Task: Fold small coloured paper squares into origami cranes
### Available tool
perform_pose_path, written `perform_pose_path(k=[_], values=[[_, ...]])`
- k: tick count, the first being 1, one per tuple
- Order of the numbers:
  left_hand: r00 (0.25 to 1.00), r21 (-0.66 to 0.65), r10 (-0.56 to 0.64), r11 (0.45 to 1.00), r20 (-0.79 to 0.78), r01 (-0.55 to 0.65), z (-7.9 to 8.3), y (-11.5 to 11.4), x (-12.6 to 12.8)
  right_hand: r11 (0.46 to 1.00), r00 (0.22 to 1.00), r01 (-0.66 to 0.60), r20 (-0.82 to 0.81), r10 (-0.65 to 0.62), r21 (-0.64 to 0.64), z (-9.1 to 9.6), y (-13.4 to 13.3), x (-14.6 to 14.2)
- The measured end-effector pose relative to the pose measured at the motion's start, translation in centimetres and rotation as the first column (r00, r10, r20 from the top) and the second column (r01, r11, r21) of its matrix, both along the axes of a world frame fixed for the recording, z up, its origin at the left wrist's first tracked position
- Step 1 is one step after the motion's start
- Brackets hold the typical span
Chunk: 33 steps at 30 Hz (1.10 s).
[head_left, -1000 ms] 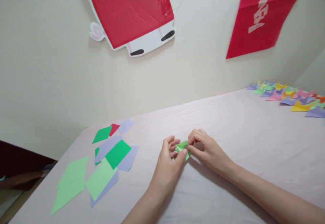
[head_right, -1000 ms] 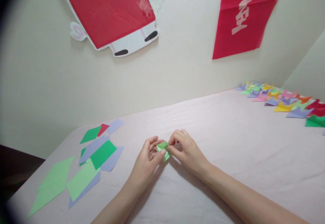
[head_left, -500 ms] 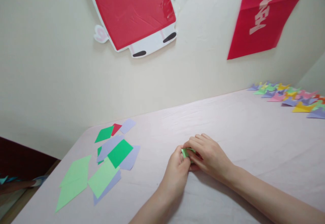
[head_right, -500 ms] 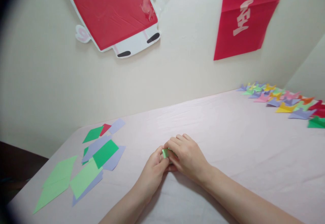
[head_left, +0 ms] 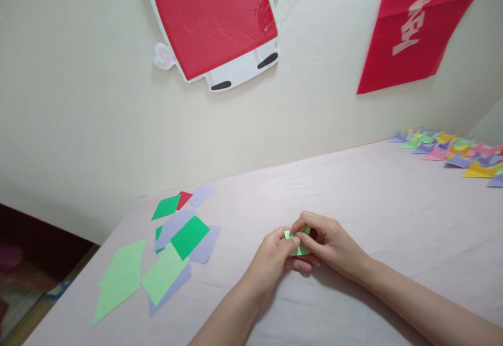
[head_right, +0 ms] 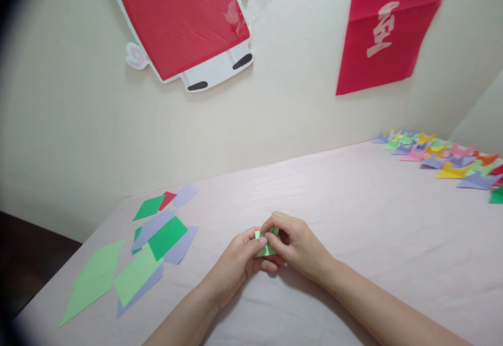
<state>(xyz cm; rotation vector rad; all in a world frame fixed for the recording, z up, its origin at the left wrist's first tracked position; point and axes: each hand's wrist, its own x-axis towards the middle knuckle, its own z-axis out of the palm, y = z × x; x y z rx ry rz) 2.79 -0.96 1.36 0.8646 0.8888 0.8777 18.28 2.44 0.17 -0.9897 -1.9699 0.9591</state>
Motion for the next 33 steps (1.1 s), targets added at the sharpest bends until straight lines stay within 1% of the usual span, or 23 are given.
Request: perform_pose_path(k=[2, 4, 7, 8, 10, 12, 16, 20, 26, 30, 33], values=[[1.0, 0.003, 0.003, 1.0, 0.005, -0.003, -0.2, 0.1, -0.1, 0.999, 0.999, 0.0, -0.04, -0.002, -0.048, 0.0, 0.0, 0.0], [0.999, 0.009, 0.021, 1.0, -0.024, -0.02, -0.6, 0.0, 0.1, 0.994, 0.997, -0.004, -0.074, -0.004, -0.105, -0.1, -0.1, 0.0], [0.99, 0.046, 0.106, 0.994, -0.091, -0.103, -1.4, 0.0, 0.3, 0.986, 0.996, 0.013, -0.087, -0.028, -0.166, -0.8, 0.0, 0.3], [0.989, 0.06, 0.112, 0.992, -0.098, -0.107, -1.7, 0.0, 0.3, 0.982, 0.996, 0.022, -0.086, -0.039, -0.185, -1.2, 0.1, 0.3], [0.985, 0.088, 0.12, 0.99, -0.122, -0.109, -2.1, 0.1, 0.2, 0.979, 0.995, 0.05, -0.074, -0.066, -0.199, -1.6, 0.4, 0.4], [0.976, 0.113, 0.139, 0.986, -0.167, -0.121, -2.3, 0.1, 0.2, 0.977, 0.995, 0.038, -0.079, -0.055, -0.212, -1.6, 0.5, 0.4], [0.947, 0.154, 0.175, 0.978, -0.268, -0.137, -2.1, -0.2, 0.0, 0.973, 0.993, -0.008, -0.112, -0.019, -0.232, -0.6, 0.2, 0.1], [0.93, 0.201, 0.196, 0.97, -0.31, -0.137, -1.8, -0.3, -0.1, 0.971, 0.992, 0.012, -0.117, -0.041, -0.239, 0.2, 0.1, 0.0], [0.914, 0.245, 0.226, 0.958, -0.338, -0.147, -1.8, -0.3, -0.2, 0.971, 0.99, 0.013, -0.135, -0.047, -0.241, 0.0, 0.3, 0.2], [0.905, 0.272, 0.23, 0.953, -0.357, -0.135, -1.8, -0.3, -0.4, 0.955, 0.982, -0.008, -0.184, -0.048, -0.295, -0.3, 0.5, 0.4], [0.904, 0.277, 0.233, 0.951, -0.358, -0.136, -1.5, -0.2, -0.4, 0.939, 0.976, -0.003, -0.203, -0.072, -0.345, -0.3, 0.7, 0.4]])
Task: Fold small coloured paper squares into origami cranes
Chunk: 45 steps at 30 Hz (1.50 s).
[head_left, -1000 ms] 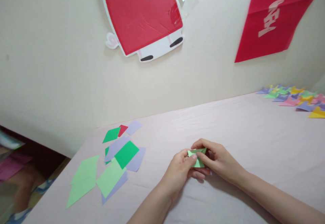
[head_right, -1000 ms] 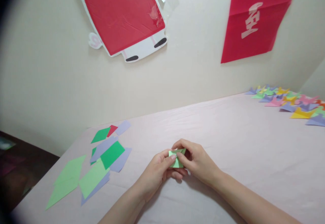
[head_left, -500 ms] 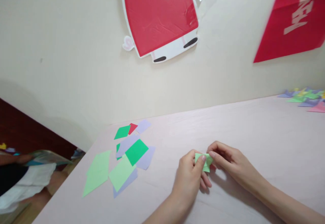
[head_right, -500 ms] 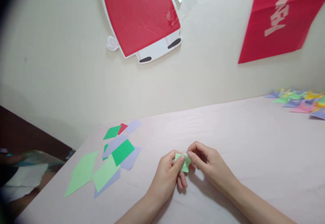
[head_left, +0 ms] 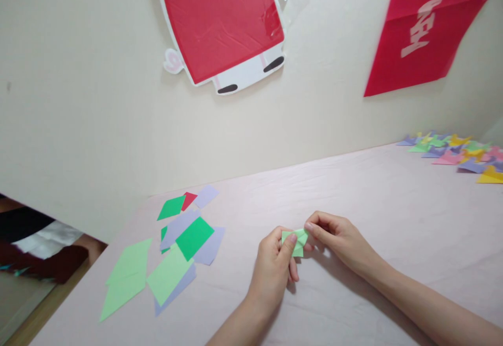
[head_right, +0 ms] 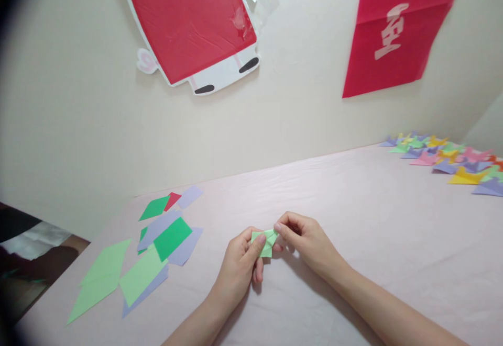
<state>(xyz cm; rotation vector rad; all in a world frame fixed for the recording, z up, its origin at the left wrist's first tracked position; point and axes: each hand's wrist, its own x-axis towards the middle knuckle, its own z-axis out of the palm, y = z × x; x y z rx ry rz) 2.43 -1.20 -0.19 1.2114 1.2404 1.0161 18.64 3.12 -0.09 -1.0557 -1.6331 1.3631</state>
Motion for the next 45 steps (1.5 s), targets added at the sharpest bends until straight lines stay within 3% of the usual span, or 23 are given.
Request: perform_pose_path(k=[7, 16, 21, 27, 38, 42, 45], values=[[0.999, 0.016, -0.015, 1.0, 0.041, 0.015, 0.5, 0.1, 0.0, 0.994, 0.994, 0.087, 0.054, -0.091, 0.068, -0.3, 0.4, -0.2], [1.0, 0.004, -0.022, 1.0, 0.013, 0.022, 0.4, -0.1, 0.0, 0.995, 0.998, 0.008, 0.053, -0.014, 0.101, 0.1, 0.0, -0.1], [0.998, 0.041, -0.056, 0.998, -0.005, 0.056, 0.4, -0.2, 0.1, 0.982, 0.991, -0.002, 0.131, -0.023, 0.187, 0.2, -0.1, -0.1], [0.998, -0.004, -0.063, 0.998, 0.022, 0.063, 0.6, 0.2, 0.0, 0.991, 0.997, -0.015, 0.082, 0.003, 0.135, 0.1, 0.1, 0.1], [0.956, -0.053, -0.245, 0.965, 0.163, 0.257, 1.2, 0.7, -0.9, 1.0, 1.0, -0.01, 0.02, 0.011, -0.014, 0.2, 0.5, 0.2], [0.979, -0.054, -0.17, 0.983, 0.115, 0.177, 0.7, 0.8, -1.1, 0.999, 0.997, -0.003, 0.075, -0.001, 0.053, -0.1, 1.2, 0.6], [0.995, 0.015, -0.068, 0.997, -0.067, 0.07, 0.9, 0.8, -1.8, 0.99, 0.991, 0.066, 0.11, -0.079, 0.123, -0.3, 1.6, 0.8]])
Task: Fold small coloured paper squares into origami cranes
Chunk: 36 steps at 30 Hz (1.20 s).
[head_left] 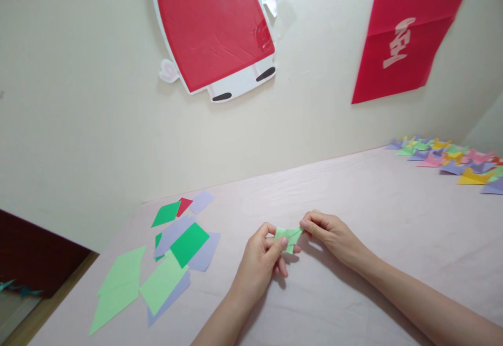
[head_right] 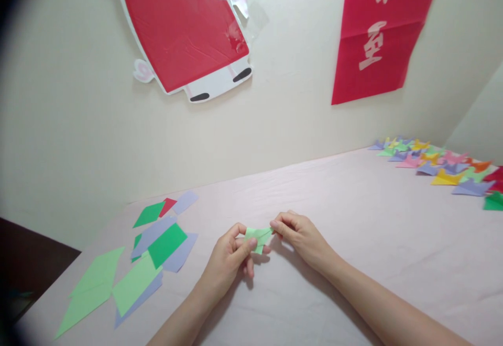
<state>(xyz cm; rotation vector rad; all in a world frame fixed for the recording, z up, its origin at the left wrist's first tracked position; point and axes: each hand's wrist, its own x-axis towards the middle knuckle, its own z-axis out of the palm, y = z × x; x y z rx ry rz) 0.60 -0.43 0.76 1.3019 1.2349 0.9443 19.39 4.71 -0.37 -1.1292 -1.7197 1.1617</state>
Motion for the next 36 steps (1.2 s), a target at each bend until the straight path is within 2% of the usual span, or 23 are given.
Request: perform_pose_path(k=[2, 3, 5, 6, 7, 9, 11, 14, 16, 18, 20, 23, 31, 36], values=[[0.967, 0.215, 0.109, 0.975, -0.231, -0.059, 0.4, 0.0, -0.5, 0.997, 0.998, 0.069, -0.004, -0.069, 0.046, -0.1, 0.0, 0.0], [0.917, 0.363, 0.188, 0.93, -0.352, -0.052, 0.6, -0.1, -0.7, 0.993, 0.996, 0.094, -0.008, -0.094, 0.073, -0.1, -0.1, 0.0], [0.789, 0.571, 0.309, 0.818, -0.531, 0.064, 0.6, -0.2, -0.9, 0.984, 0.995, 0.1, 0.0, -0.101, 0.146, -0.1, -0.4, -0.1], [0.733, 0.598, 0.324, 0.79, -0.598, 0.138, 0.5, -0.3, -0.8, 0.98, 0.997, 0.075, 0.015, -0.08, 0.183, -0.1, -0.6, -0.3], [0.691, 0.581, 0.309, 0.79, -0.654, 0.197, 0.4, -0.4, -0.6, 0.976, 0.998, 0.035, 0.038, -0.044, 0.217, -0.1, -0.9, -0.4], [0.632, 0.493, 0.235, 0.828, -0.738, 0.267, 0.0, -0.7, -0.1, 0.96, 0.995, -0.066, 0.093, 0.043, 0.271, -0.1, -1.4, -0.7], [0.617, 0.422, 0.173, 0.861, -0.768, 0.284, -0.1, -1.0, 0.5, 0.934, 0.981, -0.167, 0.145, 0.127, 0.315, 0.1, -1.8, -0.9], [0.652, 0.338, 0.078, 0.897, -0.754, 0.283, 0.5, -1.5, 0.7, 0.881, 0.949, -0.284, 0.243, 0.201, 0.378, 0.4, -2.3, -1.0], [0.689, 0.258, -0.025, 0.917, -0.724, 0.305, 1.2, -1.6, 0.3, 0.85, 0.92, -0.344, 0.322, 0.222, 0.399, 0.6, -2.5, -1.0], [0.724, 0.195, -0.132, 0.916, -0.677, 0.35, 1.7, -1.6, -0.4, 0.818, 0.887, -0.404, 0.393, 0.241, 0.41, 0.8, -2.6, -1.0], [0.745, 0.177, -0.189, 0.907, -0.64, 0.382, 2.0, -1.4, -1.0, 0.789, 0.86, -0.446, 0.446, 0.248, 0.423, 0.8, -2.6, -1.0], [0.745, 0.179, -0.195, 0.903, -0.638, 0.39, 1.9, -1.1, -1.5, 0.767, 0.835, -0.471, 0.5, 0.229, 0.435, 0.5, -2.3, -0.9], [0.729, 0.185, -0.171, 0.906, -0.663, 0.38, 2.0, -0.7, -1.3, 0.803, 0.845, -0.403, 0.516, 0.142, 0.438, -0.3, -1.9, -1.0], [0.697, 0.286, -0.048, 0.89, -0.716, 0.355, 1.1, -0.7, -0.8, 0.807, 0.843, -0.411, 0.514, 0.158, 0.425, 0.7, -2.0, -0.8]])
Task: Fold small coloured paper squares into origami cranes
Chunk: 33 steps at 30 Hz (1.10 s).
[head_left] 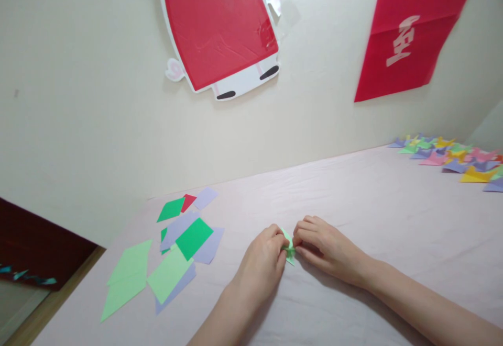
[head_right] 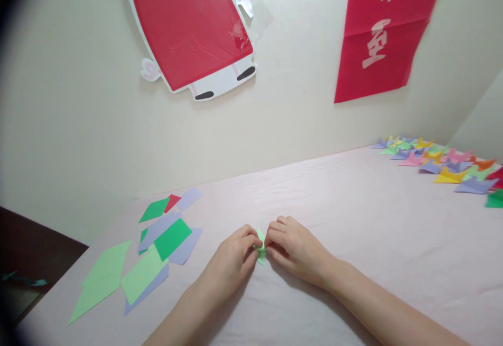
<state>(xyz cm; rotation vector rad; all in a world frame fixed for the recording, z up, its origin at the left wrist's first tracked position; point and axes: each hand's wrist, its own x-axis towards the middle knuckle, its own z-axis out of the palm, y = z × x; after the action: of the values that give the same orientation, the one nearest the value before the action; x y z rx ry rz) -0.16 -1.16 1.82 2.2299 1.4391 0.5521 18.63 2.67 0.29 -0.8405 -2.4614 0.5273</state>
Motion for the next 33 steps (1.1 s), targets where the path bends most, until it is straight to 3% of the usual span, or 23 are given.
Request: perform_pose_path(k=[6, 12, 20, 26, 33], values=[[0.991, 0.209, 0.054, 0.978, -0.12, -0.028, -1.5, 0.1, 0.9, 0.996, 0.997, 0.054, -0.054, -0.057, -0.068, -0.1, 0.5, 0.5], [0.984, 0.255, 0.095, 0.965, -0.15, -0.054, -1.9, 0.3, 1.1, 0.989, 0.996, 0.045, -0.072, -0.056, -0.143, -0.9, 1.1, 0.6], [0.992, 0.239, 0.09, 0.969, -0.092, -0.065, -2.2, 0.7, 1.2, 0.957, 0.989, 0.075, -0.103, -0.108, -0.281, -0.2, 1.3, 0.3], [0.988, 0.123, 0.136, 0.982, 0.072, -0.144, -1.9, 0.8, 1.2, 0.939, 0.978, 0.116, -0.131, -0.165, -0.323, -0.5, 1.4, 0.0], [0.973, 0.009, 0.195, 0.98, 0.126, -0.197, -1.1, 1.2, 1.4, 0.927, 0.971, 0.191, -0.074, -0.226, -0.323, -0.8, 1.6, -0.6]])
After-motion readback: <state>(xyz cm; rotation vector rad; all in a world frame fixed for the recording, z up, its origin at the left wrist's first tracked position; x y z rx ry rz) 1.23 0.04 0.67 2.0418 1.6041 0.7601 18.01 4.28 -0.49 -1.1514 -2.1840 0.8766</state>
